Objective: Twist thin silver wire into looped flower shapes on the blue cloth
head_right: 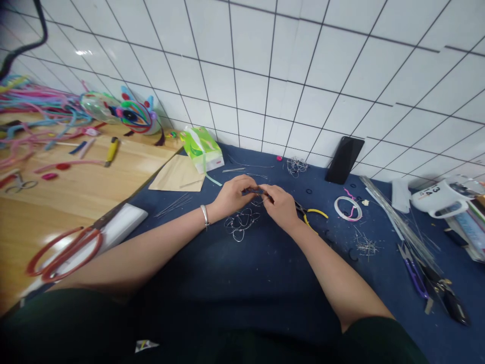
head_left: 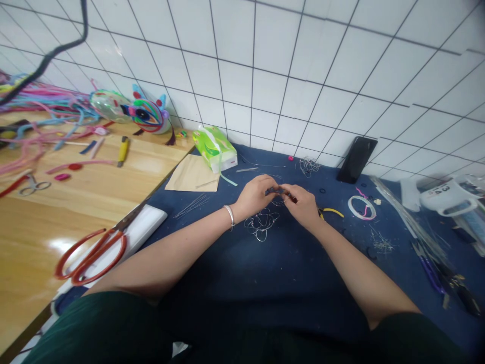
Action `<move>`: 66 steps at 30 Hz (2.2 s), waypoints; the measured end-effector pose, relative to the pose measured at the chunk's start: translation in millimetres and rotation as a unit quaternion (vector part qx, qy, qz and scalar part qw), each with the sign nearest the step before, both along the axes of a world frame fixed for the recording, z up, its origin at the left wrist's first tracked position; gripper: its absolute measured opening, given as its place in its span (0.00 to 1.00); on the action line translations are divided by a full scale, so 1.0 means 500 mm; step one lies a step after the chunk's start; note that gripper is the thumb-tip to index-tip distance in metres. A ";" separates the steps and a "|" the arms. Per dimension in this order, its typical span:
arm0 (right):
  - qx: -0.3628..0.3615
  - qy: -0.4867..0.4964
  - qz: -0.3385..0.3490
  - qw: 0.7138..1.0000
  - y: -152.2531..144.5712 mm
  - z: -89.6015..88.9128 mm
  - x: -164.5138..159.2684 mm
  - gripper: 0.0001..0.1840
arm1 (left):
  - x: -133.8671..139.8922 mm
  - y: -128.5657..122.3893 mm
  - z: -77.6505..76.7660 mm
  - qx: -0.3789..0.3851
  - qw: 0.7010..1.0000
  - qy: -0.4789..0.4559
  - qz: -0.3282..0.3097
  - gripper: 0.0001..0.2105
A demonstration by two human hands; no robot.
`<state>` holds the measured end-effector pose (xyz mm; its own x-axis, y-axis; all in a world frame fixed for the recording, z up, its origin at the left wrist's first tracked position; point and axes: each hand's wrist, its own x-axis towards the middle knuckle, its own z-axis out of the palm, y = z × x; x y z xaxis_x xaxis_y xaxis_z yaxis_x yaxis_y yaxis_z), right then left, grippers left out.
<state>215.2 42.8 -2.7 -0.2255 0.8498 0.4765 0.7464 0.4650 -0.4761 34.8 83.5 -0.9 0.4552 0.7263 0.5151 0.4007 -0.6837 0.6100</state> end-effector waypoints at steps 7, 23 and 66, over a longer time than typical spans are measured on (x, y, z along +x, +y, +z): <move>0.009 -0.023 -0.014 1.000 0.005 -0.008 0.003 0.15 | 0.001 -0.002 0.005 0.019 0.999 -0.010 -0.038 0.01; 0.133 -0.040 -0.009 0.990 -0.001 -0.019 0.013 0.09 | -0.014 -0.003 0.024 -0.079 0.987 -0.039 -0.133 0.13; 0.117 -0.133 0.080 0.981 -0.073 -0.071 0.108 0.11 | -0.138 -0.103 0.004 -0.099 0.984 0.145 -0.036 0.05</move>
<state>269.0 6.2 -38.0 -0.4898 0.6681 0.5601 0.7379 0.6599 -0.1418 -34.5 32.0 1.4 0.6158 0.7602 0.2073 0.5327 -0.5955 0.6014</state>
